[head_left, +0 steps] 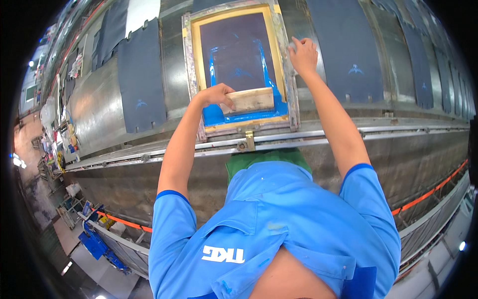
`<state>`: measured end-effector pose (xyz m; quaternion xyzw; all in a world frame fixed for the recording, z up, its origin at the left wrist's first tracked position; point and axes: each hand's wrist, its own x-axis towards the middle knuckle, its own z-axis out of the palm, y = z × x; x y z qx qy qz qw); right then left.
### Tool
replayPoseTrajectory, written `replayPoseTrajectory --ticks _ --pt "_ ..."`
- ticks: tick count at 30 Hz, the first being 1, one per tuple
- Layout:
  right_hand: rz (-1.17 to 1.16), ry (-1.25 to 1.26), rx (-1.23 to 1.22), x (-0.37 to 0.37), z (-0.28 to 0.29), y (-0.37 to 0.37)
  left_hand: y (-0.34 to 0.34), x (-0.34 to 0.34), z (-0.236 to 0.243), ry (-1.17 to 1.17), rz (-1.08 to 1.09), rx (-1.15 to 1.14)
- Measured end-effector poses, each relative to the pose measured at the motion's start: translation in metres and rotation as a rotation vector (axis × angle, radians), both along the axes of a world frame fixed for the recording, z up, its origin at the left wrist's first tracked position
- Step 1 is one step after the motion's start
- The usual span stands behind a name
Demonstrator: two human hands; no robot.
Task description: The person performs screen printing by applying blue ink to a mesh screen using a squeegee. They repeatedly pull the ink across the screen to saturate the mesh, then lift the screen to reveal a printed design on the fabric below. The person also moves the screen to a table to add more ink from a bottle before returning to the printing station.
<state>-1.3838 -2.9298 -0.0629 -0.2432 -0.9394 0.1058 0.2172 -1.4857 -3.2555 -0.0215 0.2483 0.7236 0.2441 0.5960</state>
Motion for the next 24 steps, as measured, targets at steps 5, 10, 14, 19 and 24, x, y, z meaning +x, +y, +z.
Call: replayPoseTrajectory --ticks 5,10,14,19,24 --pt "0.472 -0.247 -0.559 -0.029 0.074 -0.028 0.000 -0.052 0.021 0.028 0.076 0.068" --pt "0.612 -0.527 -0.443 -0.071 0.111 -0.048 0.022 -0.085 0.033 0.605 0.250 0.229" --pt "0.577 -0.350 -0.344 -0.052 0.057 -0.051 0.029 -0.051 0.019 0.819 0.298 0.327" --pt "0.562 -0.184 -0.394 0.047 0.051 -0.099 -0.009 0.036 -0.005 1.013 0.228 0.368" --pt "0.555 -0.263 -0.439 0.091 0.062 -0.124 -0.035 0.087 0.004 1.011 0.200 0.377"
